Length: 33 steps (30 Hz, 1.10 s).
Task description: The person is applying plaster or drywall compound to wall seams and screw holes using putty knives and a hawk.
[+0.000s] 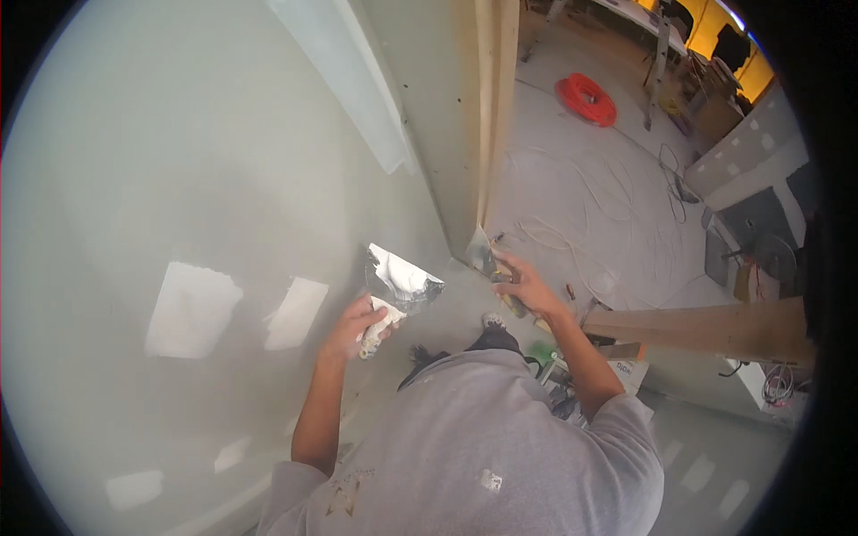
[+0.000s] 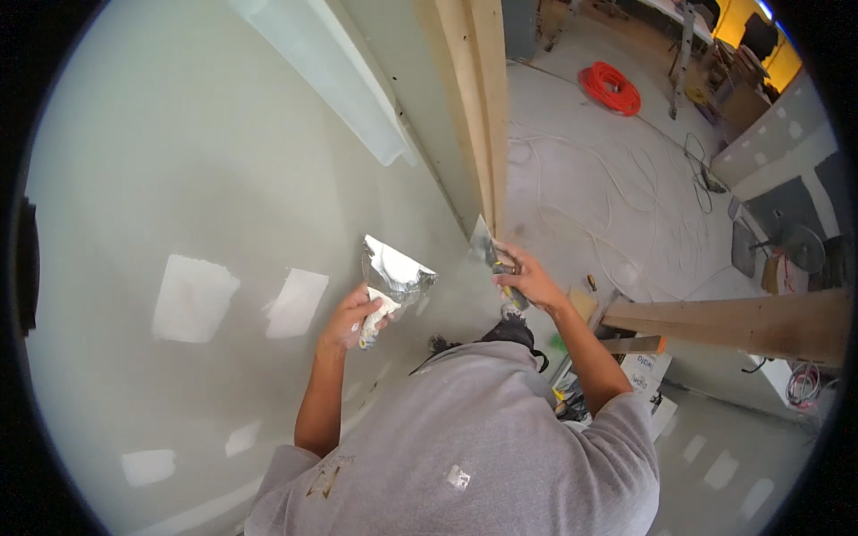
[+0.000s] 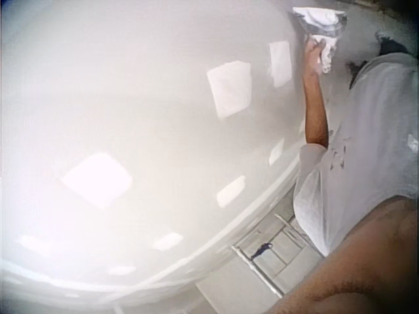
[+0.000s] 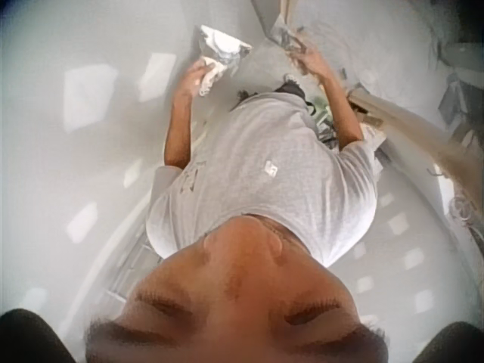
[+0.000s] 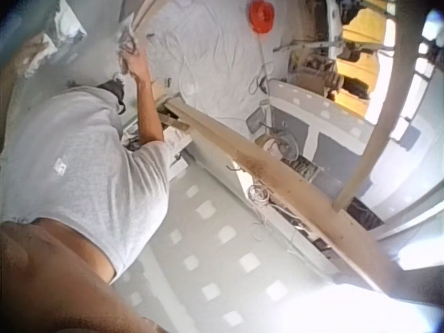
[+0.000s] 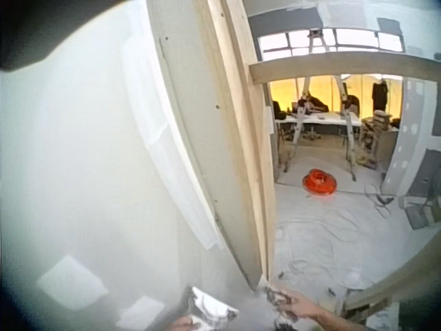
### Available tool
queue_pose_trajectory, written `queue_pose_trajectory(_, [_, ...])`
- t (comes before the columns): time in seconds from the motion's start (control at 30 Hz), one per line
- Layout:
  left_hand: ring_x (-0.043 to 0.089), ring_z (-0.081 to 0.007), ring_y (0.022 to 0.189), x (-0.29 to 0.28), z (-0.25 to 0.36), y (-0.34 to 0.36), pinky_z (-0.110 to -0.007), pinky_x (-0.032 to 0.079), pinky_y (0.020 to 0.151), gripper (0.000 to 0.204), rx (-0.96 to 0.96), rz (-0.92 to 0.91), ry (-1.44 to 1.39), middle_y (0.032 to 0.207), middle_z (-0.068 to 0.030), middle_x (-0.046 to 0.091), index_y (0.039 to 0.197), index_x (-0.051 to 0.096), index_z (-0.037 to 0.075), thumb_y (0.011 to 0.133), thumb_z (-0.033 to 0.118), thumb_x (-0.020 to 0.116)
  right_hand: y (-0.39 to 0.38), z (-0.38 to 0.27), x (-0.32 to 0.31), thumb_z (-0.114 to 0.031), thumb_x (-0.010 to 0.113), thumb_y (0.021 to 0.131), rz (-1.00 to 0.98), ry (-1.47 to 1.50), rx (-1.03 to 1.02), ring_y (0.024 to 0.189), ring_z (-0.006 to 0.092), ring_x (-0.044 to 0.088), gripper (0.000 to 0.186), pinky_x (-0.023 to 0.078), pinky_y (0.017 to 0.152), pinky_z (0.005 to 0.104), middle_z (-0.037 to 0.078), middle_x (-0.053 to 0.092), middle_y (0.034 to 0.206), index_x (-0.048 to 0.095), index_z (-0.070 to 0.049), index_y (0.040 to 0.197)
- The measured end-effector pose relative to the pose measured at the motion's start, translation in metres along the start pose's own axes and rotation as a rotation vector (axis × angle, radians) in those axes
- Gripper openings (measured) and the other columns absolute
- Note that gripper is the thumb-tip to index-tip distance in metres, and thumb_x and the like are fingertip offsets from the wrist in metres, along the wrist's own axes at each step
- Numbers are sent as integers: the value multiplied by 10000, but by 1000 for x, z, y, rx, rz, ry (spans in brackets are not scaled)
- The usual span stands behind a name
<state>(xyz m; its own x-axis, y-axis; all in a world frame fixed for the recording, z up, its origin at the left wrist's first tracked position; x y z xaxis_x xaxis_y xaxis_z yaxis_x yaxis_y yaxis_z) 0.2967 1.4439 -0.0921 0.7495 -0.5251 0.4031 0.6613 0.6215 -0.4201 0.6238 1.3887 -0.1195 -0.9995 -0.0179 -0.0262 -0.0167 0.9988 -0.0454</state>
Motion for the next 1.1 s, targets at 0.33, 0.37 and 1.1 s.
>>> queue_pose_trajectory(0.33, [680, -333, 959, -7, 11, 12, -395, 519, 851, 358, 435, 296, 1054, 1098, -195, 695, 1256, 539, -45, 963, 122, 660, -51, 25, 71, 2, 636, 885, -94, 1023, 435, 1004, 242, 662, 684, 583, 780, 315, 158, 589, 1175, 348, -38, 1504])
queue_pose_trajectory(0.37, [680, -333, 959, -9, 14, 14, -395, 519, 851, 358, 433, 274, 1067, 1098, -195, 695, 1256, 539, -45, 963, 122, 660, -43, 27, 80, 4, 630, 893, -154, 1055, 364, 1090, 261, 654, 682, 587, 844, 332, 159, 585, 1244, 344, -20, 1511])
queue_pose_trajectory(1.1, [528, -422, 1161, 48, 23, 34, -493, 460, 999, 557, 685, 29, 1466, 1327, -234, 548, 1456, 443, -1, 907, -97, 455, -26, 4, 81, -71, 669, 882, -270, 934, 300, 1080, 204, 641, 726, 560, 805, 285, 124, 597, 1284, 341, 4, 1525])
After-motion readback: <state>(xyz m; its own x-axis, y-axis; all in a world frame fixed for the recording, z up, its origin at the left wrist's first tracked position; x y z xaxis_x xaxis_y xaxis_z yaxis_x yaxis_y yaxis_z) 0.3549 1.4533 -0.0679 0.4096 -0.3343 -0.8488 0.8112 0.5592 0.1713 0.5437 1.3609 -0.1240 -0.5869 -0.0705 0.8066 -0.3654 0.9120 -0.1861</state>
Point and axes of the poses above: each hand's wrist, its own y-axis towards the middle knuckle, its own x-axis out of the palm, z = x × y, the point moved 7 cm from there along y, towards the middle knuckle
